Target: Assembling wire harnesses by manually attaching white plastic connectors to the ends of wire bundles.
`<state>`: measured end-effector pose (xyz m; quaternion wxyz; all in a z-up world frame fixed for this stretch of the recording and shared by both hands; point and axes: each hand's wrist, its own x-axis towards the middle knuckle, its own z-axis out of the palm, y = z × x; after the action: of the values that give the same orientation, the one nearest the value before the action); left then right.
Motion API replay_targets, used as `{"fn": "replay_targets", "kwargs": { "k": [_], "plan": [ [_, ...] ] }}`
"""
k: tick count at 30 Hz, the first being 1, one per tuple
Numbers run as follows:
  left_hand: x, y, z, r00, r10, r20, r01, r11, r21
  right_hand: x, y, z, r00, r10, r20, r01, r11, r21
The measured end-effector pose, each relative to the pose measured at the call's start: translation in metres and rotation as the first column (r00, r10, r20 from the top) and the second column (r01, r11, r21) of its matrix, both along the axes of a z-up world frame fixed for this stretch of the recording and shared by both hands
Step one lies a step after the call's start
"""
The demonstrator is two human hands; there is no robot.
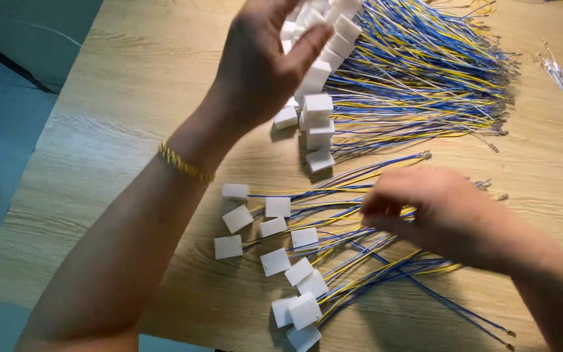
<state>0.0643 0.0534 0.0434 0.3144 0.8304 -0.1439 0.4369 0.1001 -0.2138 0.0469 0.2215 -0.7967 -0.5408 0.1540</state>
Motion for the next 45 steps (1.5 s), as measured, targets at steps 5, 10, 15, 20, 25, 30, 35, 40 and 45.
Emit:
{"fn": "replay_targets", "kwargs": {
  "k": [5, 10, 15, 20, 25, 30, 35, 40, 45],
  "plan": [
    [-0.055, -0.035, -0.026, 0.896, -0.316, -0.31, 0.125, 0.852, -0.509, -0.041, 0.004, -0.026, 0.987, 0.124, 0.104, -0.13, 0.99, 0.053],
    [-0.062, -0.035, -0.042, 0.871, -0.382, -0.308, 0.088, 0.739, -0.668, -0.035, 0.032, -0.04, 0.945, 0.022, 0.326, -0.083, 0.981, 0.175],
    [-0.065, -0.026, -0.041, 0.87, -0.4, -0.287, 0.102, 0.715, -0.691, -0.039, 0.045, -0.053, 0.896, -0.017, 0.443, -0.027, 0.995, 0.094],
    [-0.065, -0.018, -0.039, 0.827, -0.461, -0.321, 0.128, 0.711, -0.691, -0.035, 0.047, -0.057, 0.914, -0.018, 0.406, -0.02, 0.996, 0.088],
    [-0.057, -0.007, -0.056, 0.809, -0.46, -0.366, 0.12, 0.738, -0.664, -0.021, 0.036, -0.058, 0.927, 0.008, 0.374, -0.096, 0.972, 0.216],
    [-0.075, -0.007, -0.014, 0.657, -0.607, -0.447, 0.191, 0.707, -0.681, -0.024, 0.018, -0.006, 0.962, -0.27, 0.049, 0.27, 0.963, 0.005],
    [-0.075, -0.022, -0.011, 0.485, -0.689, -0.539, 0.07, 0.645, -0.761, -0.017, 0.0, 0.014, 0.931, -0.346, -0.117, 0.36, 0.921, 0.148],
    [-0.073, -0.02, -0.02, 0.401, -0.847, -0.348, 0.097, 0.418, -0.903, -0.008, -0.015, 0.021, 0.87, -0.451, -0.198, 0.478, 0.87, 0.119],
    [-0.082, -0.018, -0.007, 0.397, -0.805, -0.44, 0.078, 0.507, -0.858, -0.002, -0.022, 0.018, 0.898, -0.402, -0.179, 0.433, 0.881, 0.192]
  ]
}}
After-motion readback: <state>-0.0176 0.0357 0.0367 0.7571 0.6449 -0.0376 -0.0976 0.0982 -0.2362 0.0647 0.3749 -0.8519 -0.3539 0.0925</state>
